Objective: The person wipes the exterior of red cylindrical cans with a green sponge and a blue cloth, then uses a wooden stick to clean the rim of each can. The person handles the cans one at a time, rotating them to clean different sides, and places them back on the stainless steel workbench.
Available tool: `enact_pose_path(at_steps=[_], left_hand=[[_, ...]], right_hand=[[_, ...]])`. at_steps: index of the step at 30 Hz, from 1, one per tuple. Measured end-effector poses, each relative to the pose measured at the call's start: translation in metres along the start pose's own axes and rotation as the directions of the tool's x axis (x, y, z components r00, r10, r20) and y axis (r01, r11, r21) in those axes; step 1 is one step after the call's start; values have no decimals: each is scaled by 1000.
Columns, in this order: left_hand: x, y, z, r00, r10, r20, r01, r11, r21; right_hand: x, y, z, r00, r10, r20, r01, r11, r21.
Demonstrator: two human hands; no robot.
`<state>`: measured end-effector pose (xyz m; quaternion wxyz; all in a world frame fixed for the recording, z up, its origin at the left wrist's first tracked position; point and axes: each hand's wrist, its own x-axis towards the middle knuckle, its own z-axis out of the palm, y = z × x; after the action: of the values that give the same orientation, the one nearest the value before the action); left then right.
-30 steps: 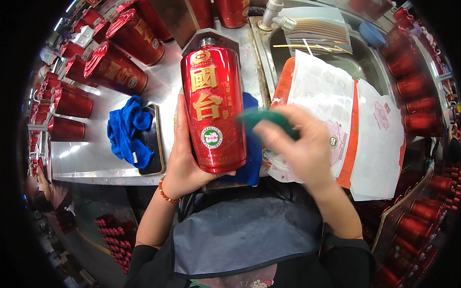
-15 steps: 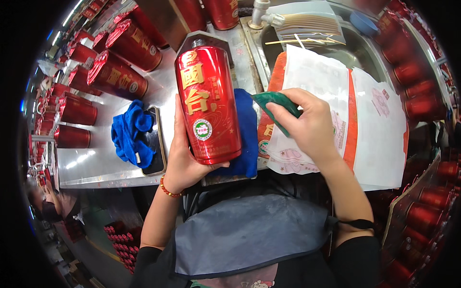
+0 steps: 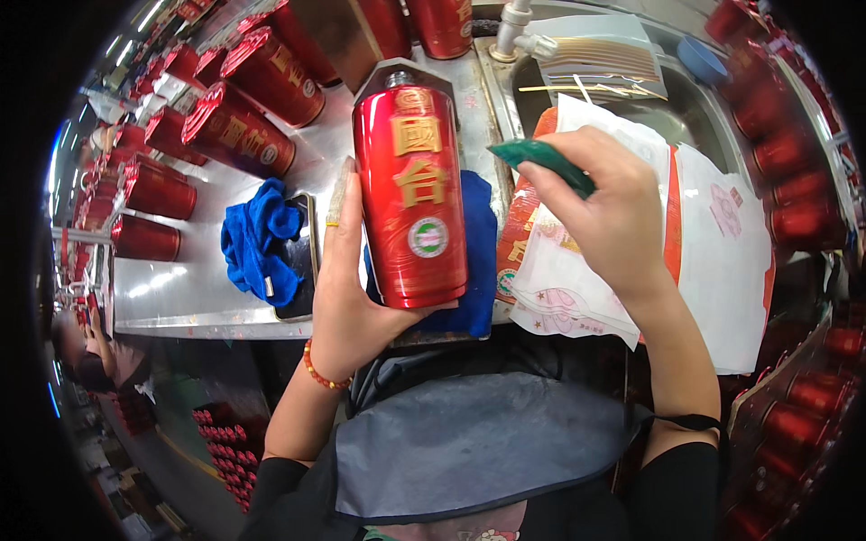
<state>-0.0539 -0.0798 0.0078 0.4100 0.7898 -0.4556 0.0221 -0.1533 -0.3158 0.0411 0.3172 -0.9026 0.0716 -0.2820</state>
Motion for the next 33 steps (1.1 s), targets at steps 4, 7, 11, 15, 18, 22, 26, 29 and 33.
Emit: enact_pose_path(at_steps=[4, 7, 11, 15, 18, 22, 26, 29, 33], left_hand=[[-4, 6, 10, 996, -3, -92, 15, 992, 126], [-8, -10, 15, 978, 74, -196, -70, 997, 31], [-23, -13, 21, 977, -3, -214, -12, 998, -68], [-10, -7, 51, 982, -23, -188, -2, 991, -133], [-18, 5, 40, 978, -102, -180, 47, 958, -284], [-18, -5, 53, 979, -98, -179, 41, 954, -298], [-13, -1, 47, 980, -87, -177, 31, 954, -298], [-13, -4, 54, 974, -94, -205, 33, 959, -282], [-19, -3, 51, 981, -134, -138, 83, 943, -322]], right_hand=[[-20, -40, 15, 883, -466, 57, 469, 876, -109], [-13, -64, 4, 849, -420, 320, 377, 906, 191], [-4, -71, 6, 916, -353, 190, 389, 899, -202], [-17, -61, -5, 844, -446, 300, 413, 895, 168], [-8, -84, 3, 809, -520, 275, 506, 853, 125], [-4, -115, 1, 758, -587, 284, 597, 800, 60], [22, -100, -10, 900, -386, 201, 362, 920, 149], [4, -92, -2, 843, -495, 209, 513, 857, -40], [-2, -55, -5, 942, -130, 310, 30, 951, 308]])
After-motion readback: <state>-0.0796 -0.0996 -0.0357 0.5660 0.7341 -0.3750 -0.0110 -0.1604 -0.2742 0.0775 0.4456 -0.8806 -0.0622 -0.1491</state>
